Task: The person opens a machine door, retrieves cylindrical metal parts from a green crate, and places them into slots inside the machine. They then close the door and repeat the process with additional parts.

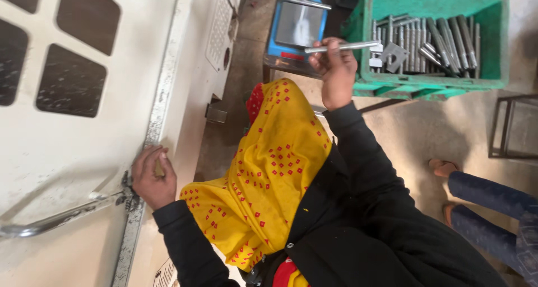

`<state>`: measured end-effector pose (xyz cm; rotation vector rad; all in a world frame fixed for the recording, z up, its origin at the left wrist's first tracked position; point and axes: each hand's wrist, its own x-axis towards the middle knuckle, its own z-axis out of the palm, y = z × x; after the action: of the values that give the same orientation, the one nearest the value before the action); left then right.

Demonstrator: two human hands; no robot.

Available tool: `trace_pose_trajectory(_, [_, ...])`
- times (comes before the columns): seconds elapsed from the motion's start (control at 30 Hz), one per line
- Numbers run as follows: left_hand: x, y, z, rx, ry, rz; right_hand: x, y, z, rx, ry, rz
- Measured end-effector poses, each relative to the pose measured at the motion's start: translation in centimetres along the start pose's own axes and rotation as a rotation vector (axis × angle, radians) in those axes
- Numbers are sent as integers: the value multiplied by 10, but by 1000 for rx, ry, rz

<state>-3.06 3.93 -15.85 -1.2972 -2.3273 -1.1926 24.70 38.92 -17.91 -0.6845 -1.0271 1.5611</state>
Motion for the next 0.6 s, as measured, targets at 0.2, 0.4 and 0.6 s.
trace_pose_trajectory(0.2, [-1,-1,-2,14,-27,-32,-20,-58,-4,335,56,406])
trace_pose_trajectory(0.4, [-3,-4,-2,6,-33,-30,8,-107,-71,-514,-52,87])
trace_pose_trajectory(0.6, [-4,-5,-2,34,-42,-15,65,-113,-160,-1755,-4,30])
